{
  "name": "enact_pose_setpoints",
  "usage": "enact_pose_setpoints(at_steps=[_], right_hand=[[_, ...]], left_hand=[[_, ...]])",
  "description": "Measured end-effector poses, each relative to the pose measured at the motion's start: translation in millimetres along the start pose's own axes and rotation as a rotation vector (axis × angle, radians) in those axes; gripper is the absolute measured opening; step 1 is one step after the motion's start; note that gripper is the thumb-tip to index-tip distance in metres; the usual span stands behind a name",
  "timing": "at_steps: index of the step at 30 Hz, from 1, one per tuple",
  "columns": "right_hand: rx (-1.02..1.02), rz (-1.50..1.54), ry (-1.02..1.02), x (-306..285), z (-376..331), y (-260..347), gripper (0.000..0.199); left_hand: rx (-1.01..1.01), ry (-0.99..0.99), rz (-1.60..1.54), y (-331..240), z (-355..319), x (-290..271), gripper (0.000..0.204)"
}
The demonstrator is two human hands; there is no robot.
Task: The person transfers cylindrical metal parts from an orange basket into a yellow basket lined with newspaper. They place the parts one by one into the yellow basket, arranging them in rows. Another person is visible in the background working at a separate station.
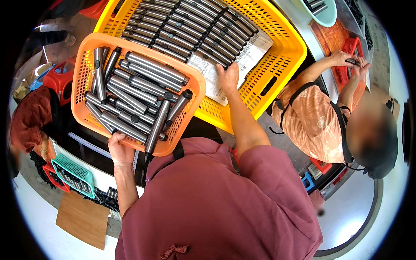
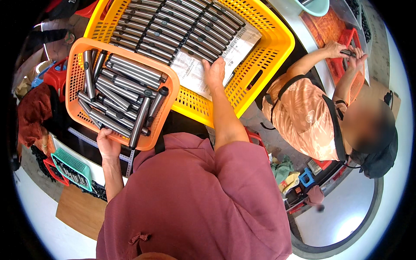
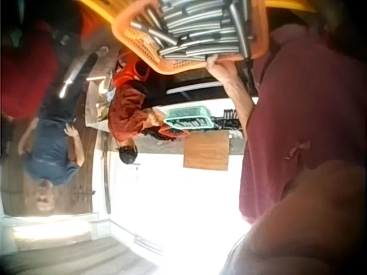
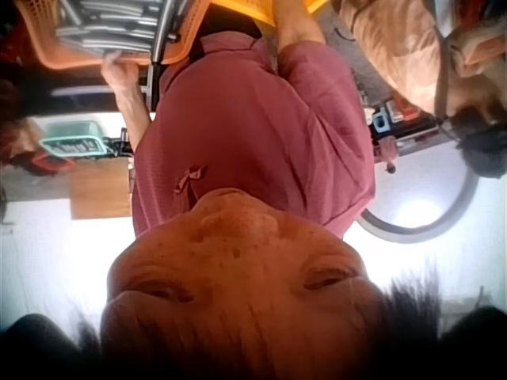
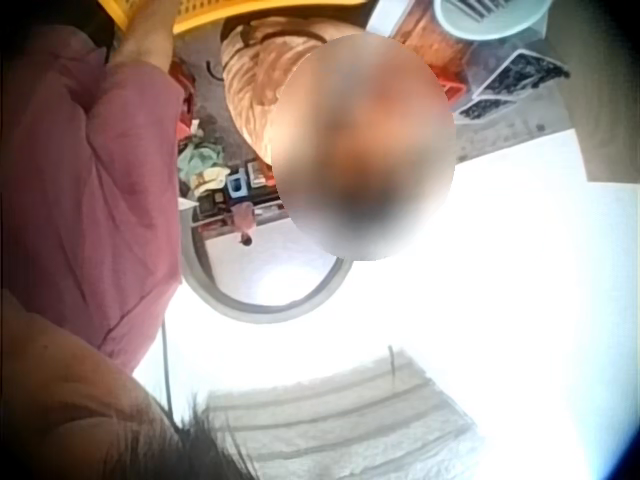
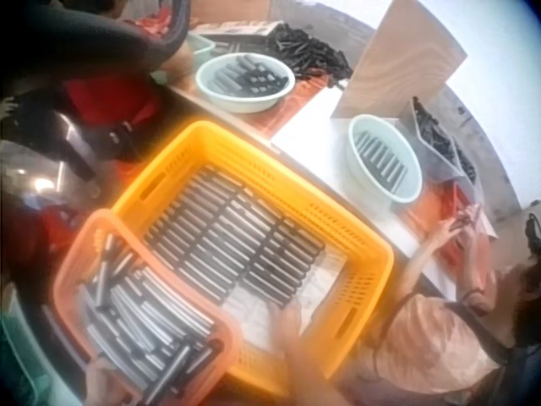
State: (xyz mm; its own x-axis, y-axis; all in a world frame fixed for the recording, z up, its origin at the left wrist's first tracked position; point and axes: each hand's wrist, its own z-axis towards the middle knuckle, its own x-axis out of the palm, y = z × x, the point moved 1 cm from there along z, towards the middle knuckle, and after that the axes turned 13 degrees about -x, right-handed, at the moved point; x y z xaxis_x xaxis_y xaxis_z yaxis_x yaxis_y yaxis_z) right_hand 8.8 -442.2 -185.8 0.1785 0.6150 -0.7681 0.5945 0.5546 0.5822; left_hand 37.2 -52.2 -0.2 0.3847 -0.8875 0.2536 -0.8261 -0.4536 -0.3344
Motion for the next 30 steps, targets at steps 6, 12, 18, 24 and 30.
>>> enact_pose_setpoints(at_steps=[6,12,18,24,30], right_hand=[[0.022,0.05,0.025,-2.6,-0.3,3.4,0.051],[0.014,0.056,0.015,1.8,-2.4,8.9,0.05],[-0.296,-0.179,-0.156,11.5,-0.6,-38.6,0.076],[-0.401,0.401,-0.49,-91.7,19.9,100.2,0.036],[-1.237,0.362,0.074,-87.3,-11.6,317.8,0.02]], left_hand=[[0.016,0.0,0.042,-1.9,-2.5,1.4,0.032],[0.034,-0.081,0.005,-4.0,-12.3,25.5,0.028],[0.0,-0.007,-0.011,-2.9,-4.8,9.4,0.026],[0.018,0.1,-0.015,-0.3,5.0,-1.6,0.033],[0.051,0.128,-0.029,-3.0,1.6,6.5,0.04]])
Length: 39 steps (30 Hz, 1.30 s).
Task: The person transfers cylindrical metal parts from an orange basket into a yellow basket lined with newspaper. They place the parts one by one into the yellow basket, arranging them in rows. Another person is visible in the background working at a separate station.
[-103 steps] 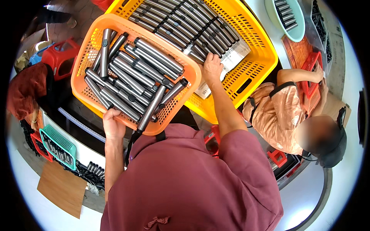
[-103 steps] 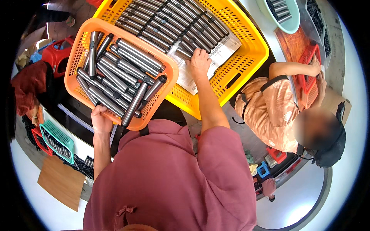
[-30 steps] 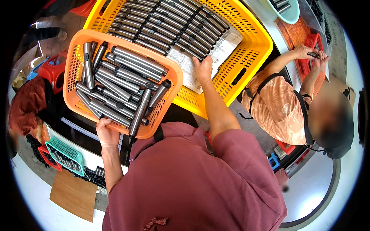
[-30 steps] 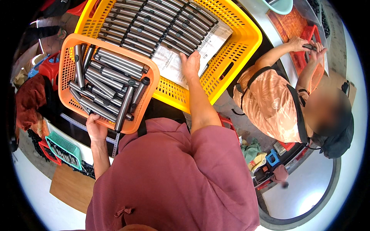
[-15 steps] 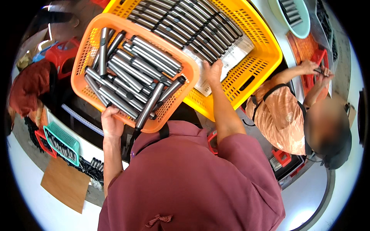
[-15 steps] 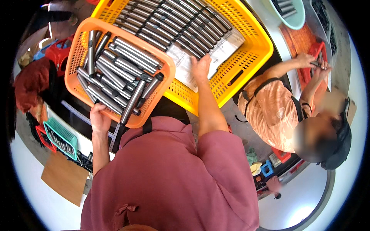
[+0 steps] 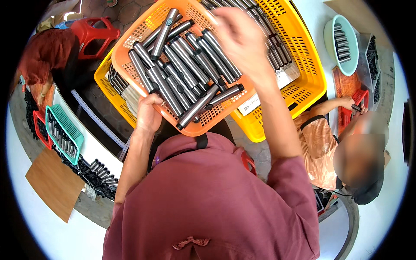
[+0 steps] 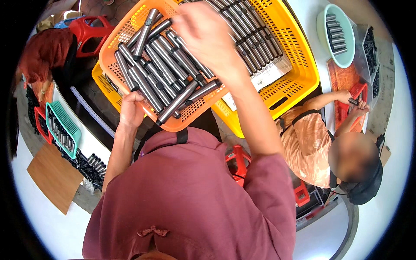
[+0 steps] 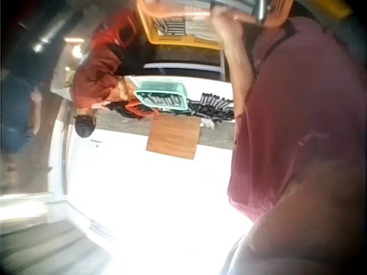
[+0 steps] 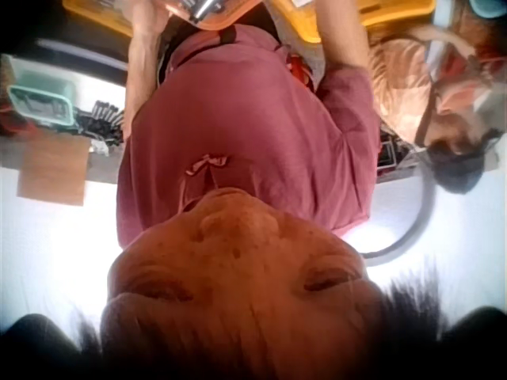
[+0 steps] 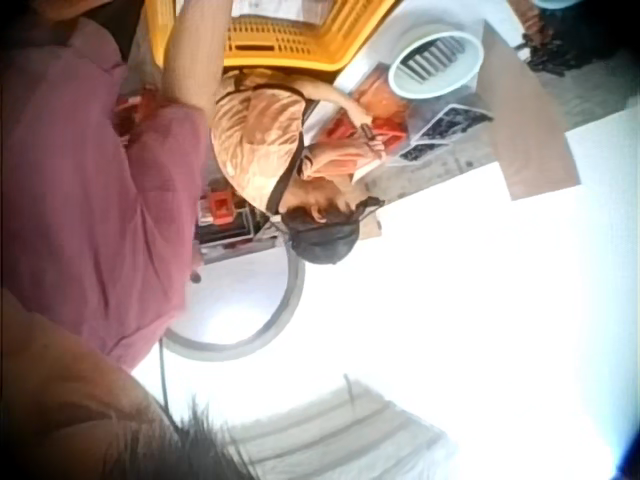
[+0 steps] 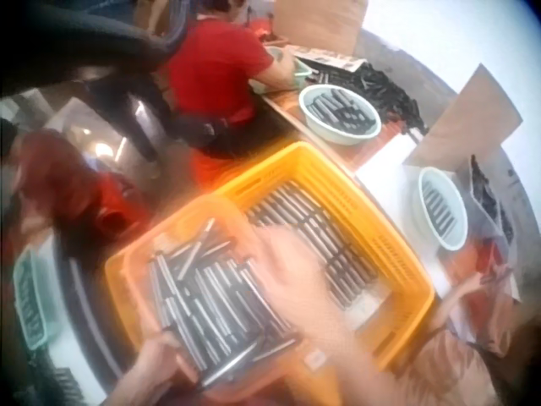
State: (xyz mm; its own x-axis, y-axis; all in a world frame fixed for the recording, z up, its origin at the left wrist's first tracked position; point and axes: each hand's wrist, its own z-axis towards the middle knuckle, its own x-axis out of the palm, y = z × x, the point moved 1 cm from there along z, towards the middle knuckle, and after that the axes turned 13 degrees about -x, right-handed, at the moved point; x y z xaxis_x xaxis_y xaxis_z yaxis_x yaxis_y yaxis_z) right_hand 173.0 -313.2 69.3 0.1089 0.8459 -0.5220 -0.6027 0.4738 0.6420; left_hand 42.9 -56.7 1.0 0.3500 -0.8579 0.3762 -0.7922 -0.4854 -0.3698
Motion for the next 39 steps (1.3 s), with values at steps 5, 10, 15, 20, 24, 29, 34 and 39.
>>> enact_pose_setpoints(at_steps=[5,10,15,20,24,29,34,39], right_hand=[[0.347,-0.218,0.659,97.5,43.8,2.9,0.062],[0.46,-0.24,0.525,142.4,31.6,11.9,0.069],[0.567,-0.036,0.323,124.4,22.4,8.4,0.072],[0.394,0.191,0.003,34.4,12.7,26.5,0.053],[0.412,0.052,-0.134,-62.3,-41.6,-20.0,0.028],[0.833,-0.341,0.48,-41.1,-198.4,-87.2,0.021],[0.738,-0.423,0.618,19.2,-290.9,-105.5,0.014],[0.774,-0.497,0.662,25.1,-290.8,-115.8,0.015]], left_hand=[[0.078,-0.084,0.003,-4.5,-7.9,18.8,0.037],[0.104,-0.072,0.025,3.4,4.7,6.3,0.038],[0.145,-0.089,-0.061,5.5,7.0,16.6,0.03],[0.039,-0.076,0.009,2.6,7.3,9.5,0.014],[0.011,-0.065,-0.045,3.6,13.9,-17.8,0.034],[-0.021,-0.065,0.037,-11.6,27.9,-56.0,0.035],[-0.005,-0.125,0.07,-16.7,24.3,-54.6,0.031],[0.013,-0.209,0.079,-13.5,19.1,-40.4,0.028]])
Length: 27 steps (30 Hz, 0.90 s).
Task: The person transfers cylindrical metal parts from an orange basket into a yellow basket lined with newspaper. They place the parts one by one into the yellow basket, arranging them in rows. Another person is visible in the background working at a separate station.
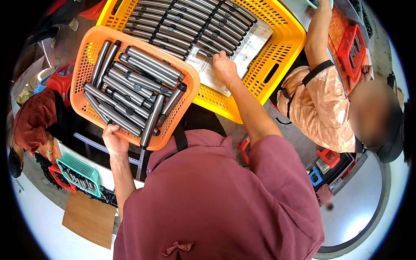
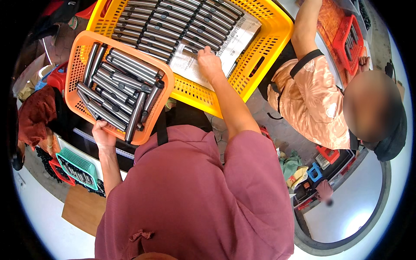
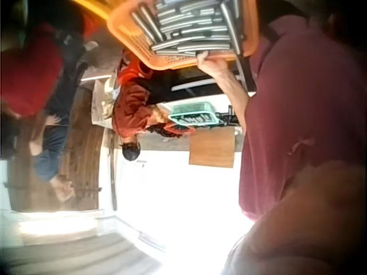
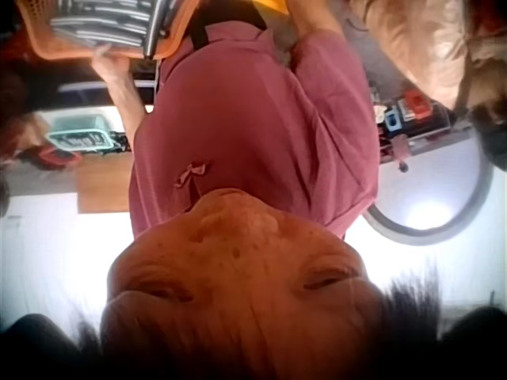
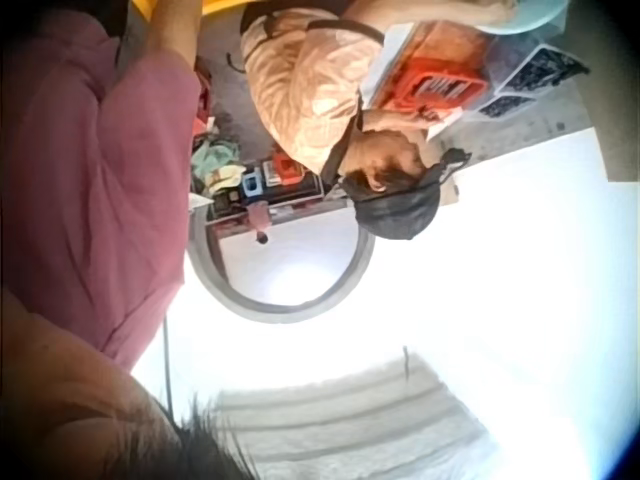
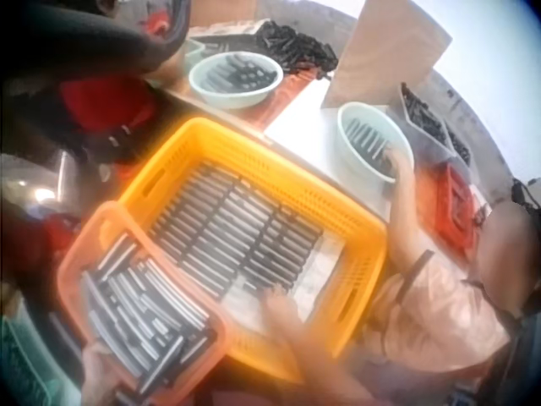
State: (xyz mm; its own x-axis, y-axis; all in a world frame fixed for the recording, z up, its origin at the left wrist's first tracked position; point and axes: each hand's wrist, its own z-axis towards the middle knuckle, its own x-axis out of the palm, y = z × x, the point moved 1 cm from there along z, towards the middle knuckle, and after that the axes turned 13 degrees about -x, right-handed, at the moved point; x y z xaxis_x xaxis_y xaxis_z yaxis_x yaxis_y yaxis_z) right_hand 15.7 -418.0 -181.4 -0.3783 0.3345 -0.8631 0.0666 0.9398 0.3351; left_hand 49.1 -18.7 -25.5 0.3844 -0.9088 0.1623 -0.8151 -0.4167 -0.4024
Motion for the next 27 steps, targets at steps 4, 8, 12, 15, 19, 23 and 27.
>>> enact_pose_setpoints(at_steps=[4,8,12,15,19,23,27], right_hand=[[-0.032,-0.006,-0.053,6.2,2.8,-3.7,0.015],[-0.098,-0.003,-0.101,-1.2,10.1,2.9,0.013],[0.017,0.101,-0.084,4.0,18.5,5.3,0.014],[0.024,0.103,-0.082,7.2,18.0,4.0,0.016],[0.021,0.16,-0.034,7.5,20.4,2.1,0.022],[-0.027,0.269,-0.391,-3.8,12.7,-3.7,0.017],[0.118,0.764,-0.875,-91.9,6.3,17.0,0.013]], left_hand=[[-0.017,0.014,0.0,0.6,-0.3,-2.6,0.028],[-0.012,0.002,-0.013,2.0,-6.9,9.2,0.028],[-0.013,0.027,-0.006,1.9,-5.2,4.7,0.029],[-0.013,0.022,-0.031,3.3,-5.0,5.7,0.03],[-0.037,0.088,-0.026,2.5,-6.2,0.3,0.031],[-0.029,0.038,0.005,1.7,-12.4,13.3,0.018],[-0.027,0.083,0.005,7.9,-6.1,8.4,0.023]])
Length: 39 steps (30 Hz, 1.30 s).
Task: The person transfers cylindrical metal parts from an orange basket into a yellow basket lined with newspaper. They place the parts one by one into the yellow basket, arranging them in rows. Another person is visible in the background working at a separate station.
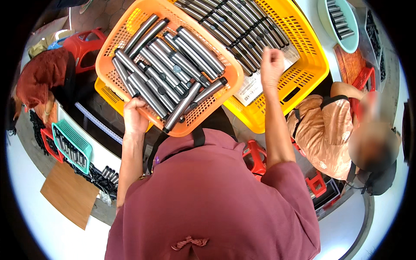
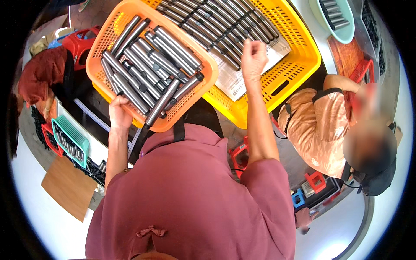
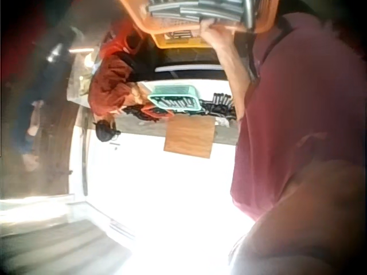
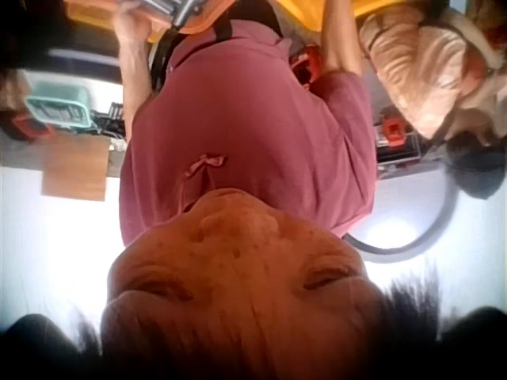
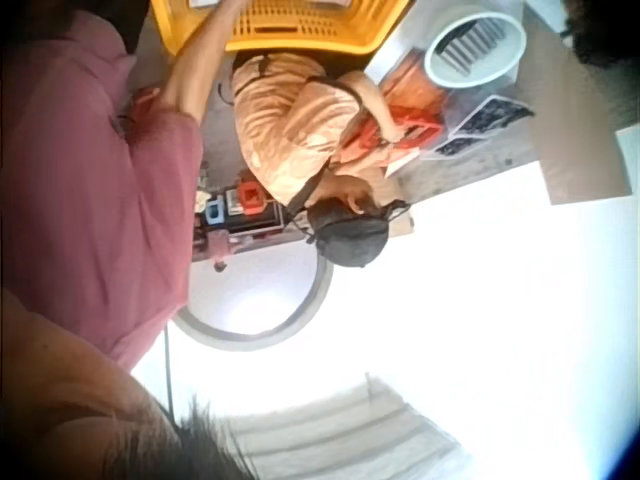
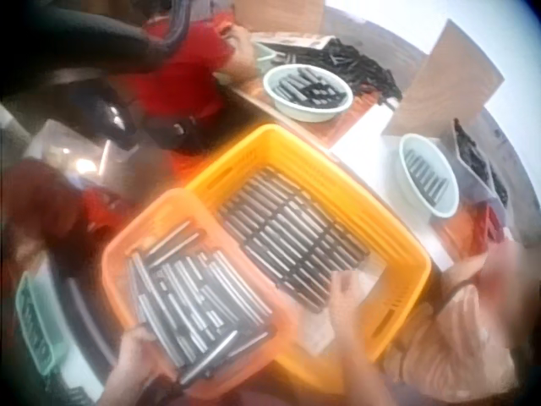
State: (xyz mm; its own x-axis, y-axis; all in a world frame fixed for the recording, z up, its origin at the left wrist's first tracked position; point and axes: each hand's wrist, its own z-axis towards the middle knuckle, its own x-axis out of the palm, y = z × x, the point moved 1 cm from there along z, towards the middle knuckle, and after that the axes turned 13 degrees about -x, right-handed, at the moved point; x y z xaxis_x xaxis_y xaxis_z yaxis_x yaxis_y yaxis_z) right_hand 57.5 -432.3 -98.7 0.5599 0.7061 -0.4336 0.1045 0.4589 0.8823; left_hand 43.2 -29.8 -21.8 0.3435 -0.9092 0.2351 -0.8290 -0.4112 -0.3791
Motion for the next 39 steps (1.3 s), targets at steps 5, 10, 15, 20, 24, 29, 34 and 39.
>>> enact_pose_setpoints(at_steps=[5,10,15,20,24,29,34,39], right_hand=[[-0.373,0.288,0.551,8.9,20.5,177.4,0.003],[-1.103,-0.096,1.283,49.6,-50.4,233.5,0.016],[-1.268,-0.039,1.158,69.4,-69.7,215.9,0.006],[-1.236,-0.16,1.252,59.0,-71.0,204.3,0.007],[-1.018,-0.235,1.258,54.5,-61.3,209.7,0.014],[-0.619,-0.143,1.511,42.4,-64.5,213.9,0.039],[-0.461,-0.091,1.442,26.0,-64.0,226.6,0.044],[-0.533,-0.155,1.208,26.9,-82.6,216.7,0.026]], left_hand=[[0.027,0.024,-0.015,0.7,-1.5,-1.5,0.025],[0.051,-0.072,-0.102,-6.6,-8.3,27.6,0.026],[0.031,-0.05,-0.117,-2.6,-5.5,18.6,0.027],[0.0,-0.061,-0.065,-8.1,-5.9,22.4,0.024],[0.02,-0.024,0.005,-12.8,-10.8,23.6,0.031],[-0.025,0.004,-0.022,-17.6,-12.8,25.6,0.037],[-0.018,0.028,0.0,-16.6,-7.7,19.4,0.037],[-0.019,0.053,-0.008,-17.0,-4.7,16.2,0.037]])
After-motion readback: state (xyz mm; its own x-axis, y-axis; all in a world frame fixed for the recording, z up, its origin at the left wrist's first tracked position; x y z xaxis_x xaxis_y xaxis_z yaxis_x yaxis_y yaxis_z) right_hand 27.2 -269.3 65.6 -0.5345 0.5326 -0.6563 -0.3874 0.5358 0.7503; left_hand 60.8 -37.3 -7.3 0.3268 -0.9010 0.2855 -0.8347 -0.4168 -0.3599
